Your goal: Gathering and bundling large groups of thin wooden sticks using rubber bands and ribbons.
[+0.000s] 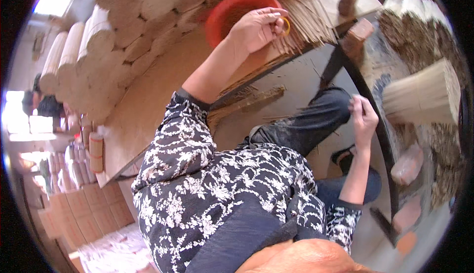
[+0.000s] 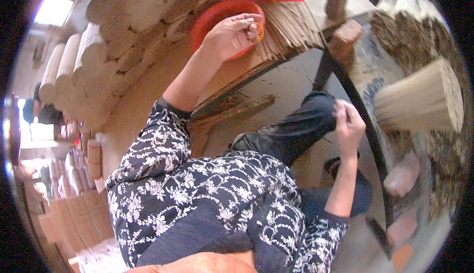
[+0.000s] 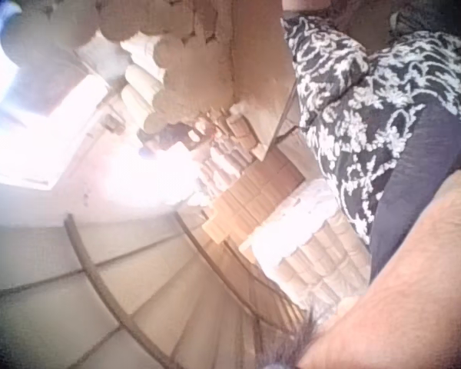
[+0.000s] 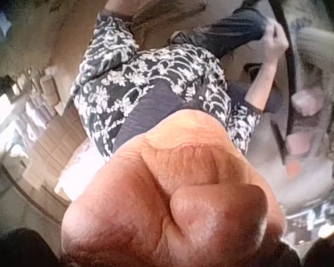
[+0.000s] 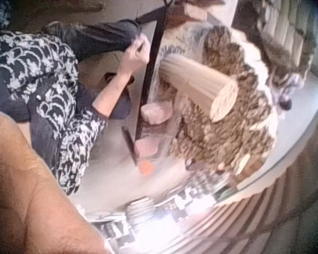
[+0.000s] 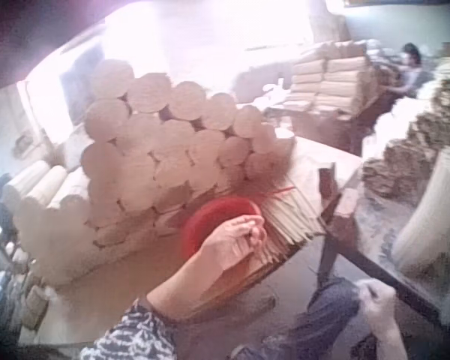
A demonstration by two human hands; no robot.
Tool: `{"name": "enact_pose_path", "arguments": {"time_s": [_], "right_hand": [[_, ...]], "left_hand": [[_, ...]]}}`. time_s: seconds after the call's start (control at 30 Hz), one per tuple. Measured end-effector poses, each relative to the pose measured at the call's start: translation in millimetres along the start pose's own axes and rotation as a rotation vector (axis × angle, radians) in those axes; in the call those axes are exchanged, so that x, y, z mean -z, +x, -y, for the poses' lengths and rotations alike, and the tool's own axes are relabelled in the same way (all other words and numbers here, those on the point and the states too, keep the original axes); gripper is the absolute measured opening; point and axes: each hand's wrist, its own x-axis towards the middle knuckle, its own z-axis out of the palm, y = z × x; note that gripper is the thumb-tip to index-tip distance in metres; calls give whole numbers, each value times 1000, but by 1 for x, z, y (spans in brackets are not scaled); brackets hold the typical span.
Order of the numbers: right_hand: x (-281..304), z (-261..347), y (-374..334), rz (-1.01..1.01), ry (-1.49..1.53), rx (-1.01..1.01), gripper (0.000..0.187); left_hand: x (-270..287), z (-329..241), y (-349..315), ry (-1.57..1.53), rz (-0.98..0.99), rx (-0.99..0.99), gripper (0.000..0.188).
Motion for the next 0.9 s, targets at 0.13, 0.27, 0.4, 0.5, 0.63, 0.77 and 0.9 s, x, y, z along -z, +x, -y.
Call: {"name": "enact_pose_path", "arguments": {"time_s": [0.13,0.27,0.4,0.5,0.63,0.77,0.9], "right_hand": [[-26,52,6,17,447,-50,33],[-24,63,11,41,509,-95,28],[-12,44,2,-1,552,-156,14],[-3,26,0,-225,385,-200,11],[37,12,15,-577,786,-230,6],[53,15,15,-547,846,-110,2],[41,33,6,-440,39,24,9]], "left_hand": [[-89,51,-1,-3,112,157,20],[-142,88,0,37,179,186,17],[-144,102,0,27,209,200,17],[-143,115,-4,54,237,257,22],[-155,148,-34,206,278,306,28],[-151,158,-25,427,276,182,28],[-147,143,37,555,26,-110,26]]}}
